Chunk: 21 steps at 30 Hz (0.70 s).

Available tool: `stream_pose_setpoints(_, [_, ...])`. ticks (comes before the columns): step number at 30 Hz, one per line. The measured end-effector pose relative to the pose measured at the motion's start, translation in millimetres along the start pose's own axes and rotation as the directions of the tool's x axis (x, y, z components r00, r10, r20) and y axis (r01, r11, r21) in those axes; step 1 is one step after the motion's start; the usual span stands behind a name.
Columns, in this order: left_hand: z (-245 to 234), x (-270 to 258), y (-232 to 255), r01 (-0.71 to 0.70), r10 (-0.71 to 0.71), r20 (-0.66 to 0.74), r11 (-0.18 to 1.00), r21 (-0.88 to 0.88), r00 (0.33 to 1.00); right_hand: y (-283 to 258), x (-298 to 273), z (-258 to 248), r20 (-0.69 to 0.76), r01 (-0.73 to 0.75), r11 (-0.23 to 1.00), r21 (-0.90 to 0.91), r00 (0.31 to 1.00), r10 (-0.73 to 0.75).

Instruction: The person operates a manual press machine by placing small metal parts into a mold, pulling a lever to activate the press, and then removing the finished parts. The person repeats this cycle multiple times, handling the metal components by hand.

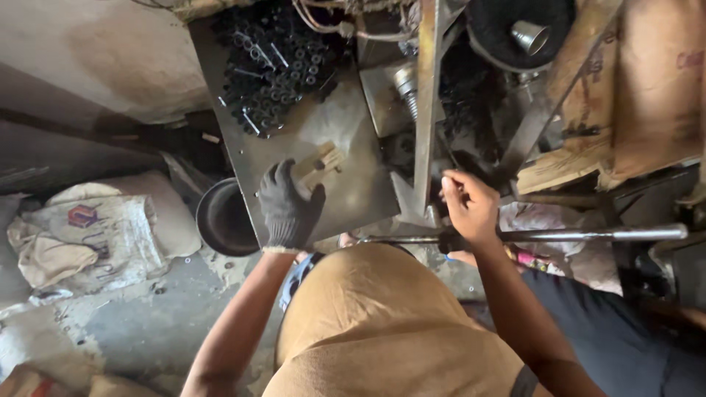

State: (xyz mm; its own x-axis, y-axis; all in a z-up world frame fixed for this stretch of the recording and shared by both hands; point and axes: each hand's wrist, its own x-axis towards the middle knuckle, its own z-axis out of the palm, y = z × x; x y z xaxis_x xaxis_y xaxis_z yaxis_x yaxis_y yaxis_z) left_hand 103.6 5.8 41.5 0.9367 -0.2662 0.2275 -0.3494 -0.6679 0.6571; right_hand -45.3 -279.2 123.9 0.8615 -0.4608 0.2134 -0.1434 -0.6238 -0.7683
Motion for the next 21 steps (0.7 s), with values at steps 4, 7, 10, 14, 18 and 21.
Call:
stream_pose_setpoints(4, [-19.5, -40.3, -14.7, -0.045, 0.046, 0.043, 0.999, -0.010, 0.998, -0.8, 3.2, 6.2, -0.079, 0.011, 0.989, -0.148, 0.997, -0.023])
stream_pose_setpoints(7, [-15.3, -35.5, -37.5, -0.213, 0.217, 0.064, 0.975, -0.057, 0.974, 0.6, 1.6, 7.2, -0.073, 0.014, 0.982, -0.187, 0.997, -0.028])
stream_pose_setpoints(10, [5.7, -16.7, -44.7, -0.187, 0.199, 0.061, 0.969, -0.160, 0.978, 0.8, 2.2, 9.8, -0.068, 0.019, 0.980, -0.196, 0.997, -0.033])
stream_pose_setpoints(14, [16.1, -6.8, -34.5, -0.085, 0.110, 0.085, 0.963, -0.255, 0.990, 1.7, 3.6, 10.8, -0.075, 0.015, 0.983, -0.184, 0.997, -0.029])
stream_pose_setpoints(18, [6.2, 4.3, -19.5, 0.314, -0.172, 0.315, 0.816, -0.485, 0.934, 1.1, 1.8, 12.0, -0.130, -0.003, 0.987, -0.161, 0.991, -0.018])
stream_pose_setpoints(21, [1.6, 24.5, 0.9, 0.530, -0.212, 0.505, 0.082, -0.844, 0.837, 1.4, 3.2, 11.1, -0.134, 0.040, 0.978, -0.204, 0.989, -0.068])
